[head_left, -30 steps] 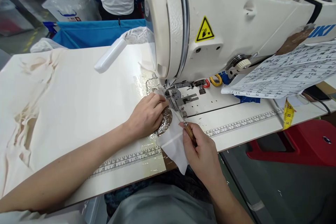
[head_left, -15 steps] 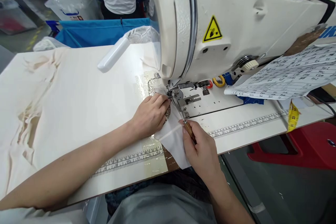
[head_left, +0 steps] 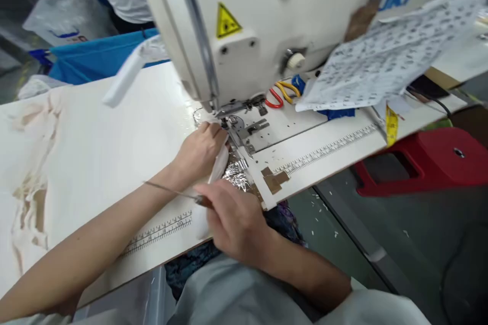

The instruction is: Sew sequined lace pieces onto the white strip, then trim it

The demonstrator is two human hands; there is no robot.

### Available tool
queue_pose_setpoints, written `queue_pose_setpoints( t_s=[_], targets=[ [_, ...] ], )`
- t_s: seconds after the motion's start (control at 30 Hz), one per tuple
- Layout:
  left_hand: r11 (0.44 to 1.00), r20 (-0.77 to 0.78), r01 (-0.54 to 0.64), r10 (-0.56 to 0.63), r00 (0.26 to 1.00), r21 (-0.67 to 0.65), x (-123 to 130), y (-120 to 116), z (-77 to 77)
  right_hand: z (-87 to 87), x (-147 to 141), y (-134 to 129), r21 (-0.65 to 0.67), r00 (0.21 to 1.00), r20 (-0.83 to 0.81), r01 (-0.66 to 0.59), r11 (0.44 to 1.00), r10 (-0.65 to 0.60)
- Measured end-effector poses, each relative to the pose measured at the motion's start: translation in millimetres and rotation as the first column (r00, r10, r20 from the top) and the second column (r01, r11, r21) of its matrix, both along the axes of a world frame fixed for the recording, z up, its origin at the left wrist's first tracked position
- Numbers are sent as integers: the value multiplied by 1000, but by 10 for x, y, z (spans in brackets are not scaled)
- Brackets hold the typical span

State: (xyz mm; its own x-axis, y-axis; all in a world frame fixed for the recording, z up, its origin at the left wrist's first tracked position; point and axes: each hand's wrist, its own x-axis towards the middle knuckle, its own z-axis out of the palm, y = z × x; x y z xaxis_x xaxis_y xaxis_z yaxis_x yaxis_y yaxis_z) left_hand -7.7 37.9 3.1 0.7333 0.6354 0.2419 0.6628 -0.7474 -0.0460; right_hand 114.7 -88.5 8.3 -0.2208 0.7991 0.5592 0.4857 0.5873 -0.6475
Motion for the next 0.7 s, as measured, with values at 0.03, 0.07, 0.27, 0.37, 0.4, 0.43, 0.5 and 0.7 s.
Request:
queue_pose_setpoints(
  t_s=[0.03, 0.07, 0.27, 0.37, 0.4, 0.43, 0.5, 0.7],
  targets=[
    [999, 13, -1, 0, 1000, 32, -1, 2, -7, -15, -46, -27, -18, 1000, 4, 9, 1000, -9],
    [998, 37, -10, 8, 999, 61, 0, 3, -18, -31, -79, -46, -41, 1000, 10, 23, 999, -22],
    [989, 154, -133, 122, 981, 61, 17, 17, -115, -60, -31, -105, -57, 998, 4, 60, 997, -60],
    [985, 252, -169, 159, 955, 20, 2, 63, -184, -55, 110, -128, -68, 996, -26, 83, 994, -85],
    [985, 301, -173, 163, 940, 8, -8, 88, -210, -63, 170, -123, -77, 994, -26, 104, 992, -106],
    [985, 351, -170, 163, 922, -10, -21, 117, -233, -78, 234, -107, -80, 991, -11, 131, 988, -132],
    [987, 437, -146, 162, 885, -69, -50, 171, -266, -121, 357, -42, -90, 977, 72, 206, 974, -199],
    [965, 539, -64, 197, 819, -254, -100, 226, -244, -245, 496, 243, -84, 861, 362, 413, 907, -359]
  ],
)
